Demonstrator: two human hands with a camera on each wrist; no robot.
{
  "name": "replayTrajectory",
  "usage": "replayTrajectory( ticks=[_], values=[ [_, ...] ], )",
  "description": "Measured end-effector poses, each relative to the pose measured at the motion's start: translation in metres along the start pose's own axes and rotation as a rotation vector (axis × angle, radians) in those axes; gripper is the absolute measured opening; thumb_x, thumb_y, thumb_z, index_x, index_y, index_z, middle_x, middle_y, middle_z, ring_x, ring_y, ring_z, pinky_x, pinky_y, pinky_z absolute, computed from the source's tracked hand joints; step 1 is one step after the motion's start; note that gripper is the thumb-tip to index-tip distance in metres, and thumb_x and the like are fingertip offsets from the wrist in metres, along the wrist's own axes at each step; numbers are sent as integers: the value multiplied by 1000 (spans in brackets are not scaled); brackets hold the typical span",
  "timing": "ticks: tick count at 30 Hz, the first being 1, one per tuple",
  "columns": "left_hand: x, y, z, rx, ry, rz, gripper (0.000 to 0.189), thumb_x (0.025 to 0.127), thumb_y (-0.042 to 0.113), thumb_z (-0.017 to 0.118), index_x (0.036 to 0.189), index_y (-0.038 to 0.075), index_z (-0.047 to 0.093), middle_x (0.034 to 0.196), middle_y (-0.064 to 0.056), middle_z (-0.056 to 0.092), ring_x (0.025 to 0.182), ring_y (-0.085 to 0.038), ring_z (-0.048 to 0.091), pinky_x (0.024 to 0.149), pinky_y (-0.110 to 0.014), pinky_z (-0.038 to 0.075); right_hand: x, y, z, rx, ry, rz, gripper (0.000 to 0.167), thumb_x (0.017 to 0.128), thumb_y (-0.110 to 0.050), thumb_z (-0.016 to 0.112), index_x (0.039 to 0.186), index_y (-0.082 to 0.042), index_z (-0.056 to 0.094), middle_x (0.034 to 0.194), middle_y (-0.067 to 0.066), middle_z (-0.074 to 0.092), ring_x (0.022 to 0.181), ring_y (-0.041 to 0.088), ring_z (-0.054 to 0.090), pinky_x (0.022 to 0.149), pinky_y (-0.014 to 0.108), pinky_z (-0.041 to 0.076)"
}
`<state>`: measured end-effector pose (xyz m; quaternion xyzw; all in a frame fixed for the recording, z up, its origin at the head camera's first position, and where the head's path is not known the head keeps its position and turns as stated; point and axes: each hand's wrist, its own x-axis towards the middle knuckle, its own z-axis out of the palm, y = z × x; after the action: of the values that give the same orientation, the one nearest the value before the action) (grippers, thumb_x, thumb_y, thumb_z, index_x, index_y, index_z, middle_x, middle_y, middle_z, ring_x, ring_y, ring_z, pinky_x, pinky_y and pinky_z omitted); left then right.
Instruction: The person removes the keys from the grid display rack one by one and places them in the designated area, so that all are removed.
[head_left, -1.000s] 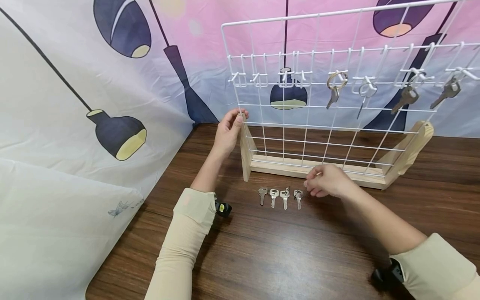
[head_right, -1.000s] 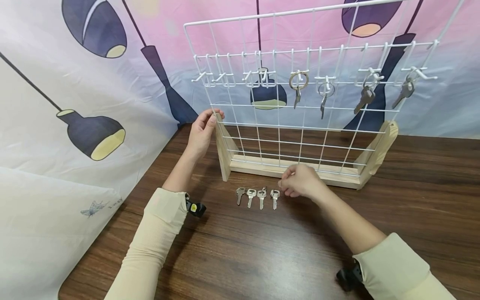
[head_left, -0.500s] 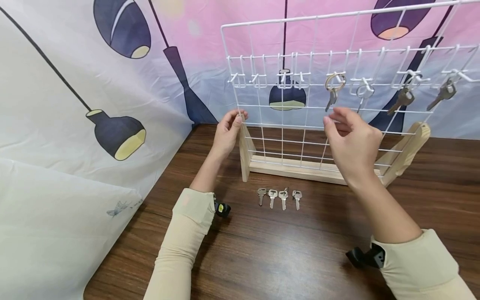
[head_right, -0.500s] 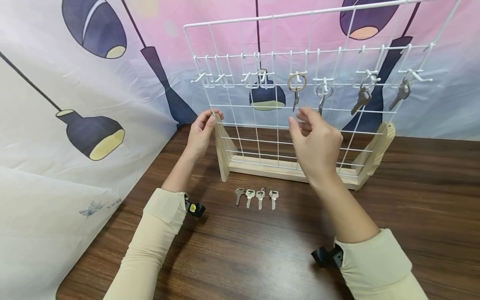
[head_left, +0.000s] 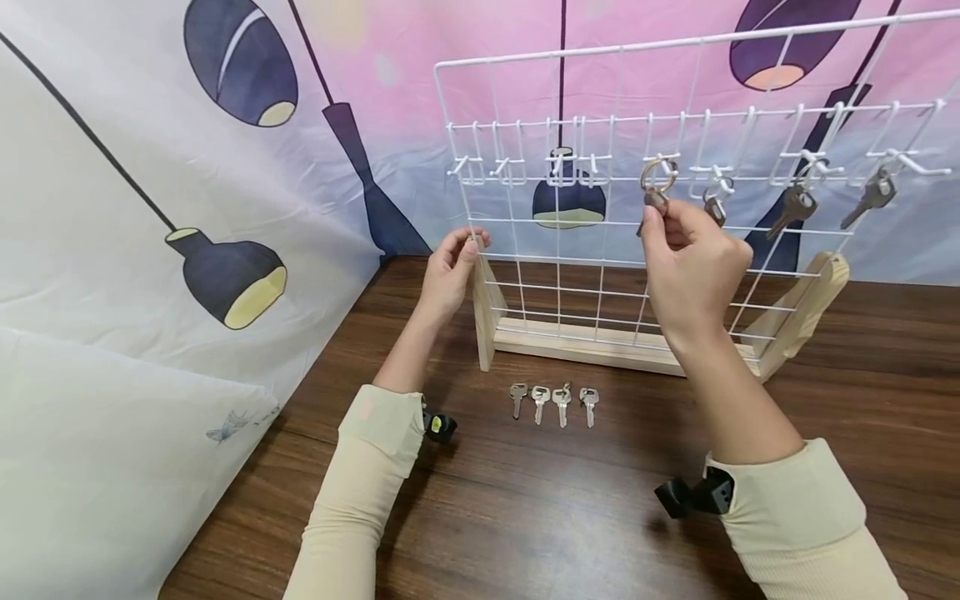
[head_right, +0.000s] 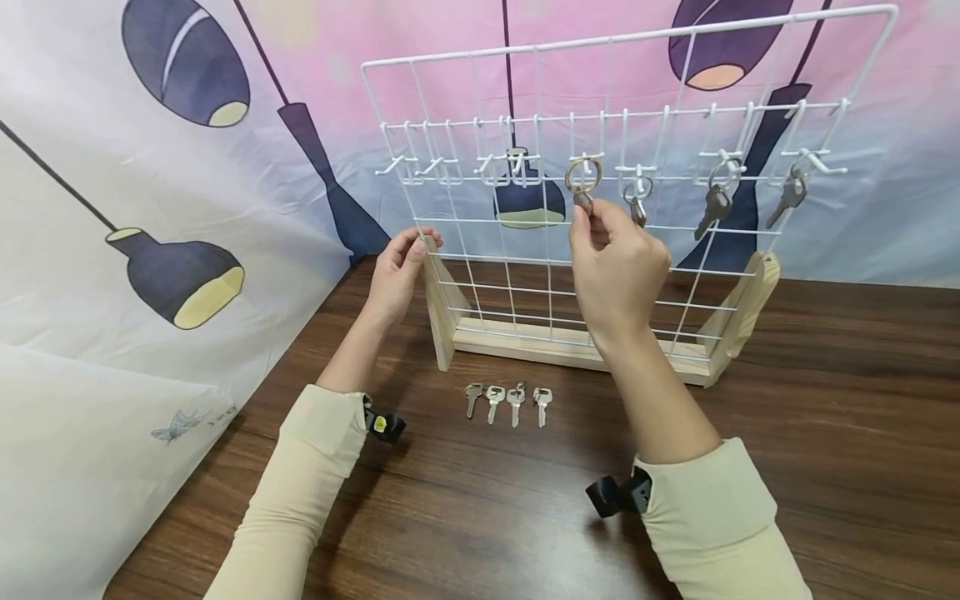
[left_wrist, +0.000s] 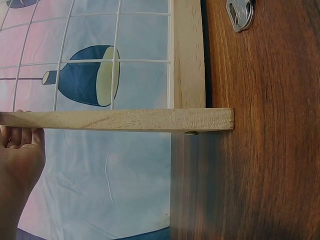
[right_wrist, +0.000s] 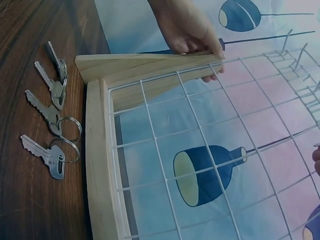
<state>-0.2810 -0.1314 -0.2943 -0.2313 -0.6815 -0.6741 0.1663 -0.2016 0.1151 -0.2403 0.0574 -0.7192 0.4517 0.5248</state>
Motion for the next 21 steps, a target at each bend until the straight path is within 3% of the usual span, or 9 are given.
replayTrajectory(
  ticks=[6,15,21],
  values=[
    [0,0,0,-2,3,14,25,96,-3,41,116,-16,46,113,-34,52,101,-10,55,96,-31,39,-3,-2,-5,30,27,-48,17,84,-8,61,80,6,69,70,10,69,61,-10,53,60,6,43],
    [0,0,0,-12,6,3,25,96,-3,42,117,-16,46,112,-26,57,101,-10,55,96,-32,39,-9,-14,-19,58,19,-62,18,83,-8,62,76,7,68,66,13,67,58,-11,51,58,7,42],
    [0,0,0,-23,15,-7,25,96,-3,42,116,-16,47,112,-26,57,104,-17,55,96,-31,40,-8,-21,-30,48,2,-34,18,83,-9,63,76,7,69,67,15,67,59,-10,51,59,7,42]
  ],
)
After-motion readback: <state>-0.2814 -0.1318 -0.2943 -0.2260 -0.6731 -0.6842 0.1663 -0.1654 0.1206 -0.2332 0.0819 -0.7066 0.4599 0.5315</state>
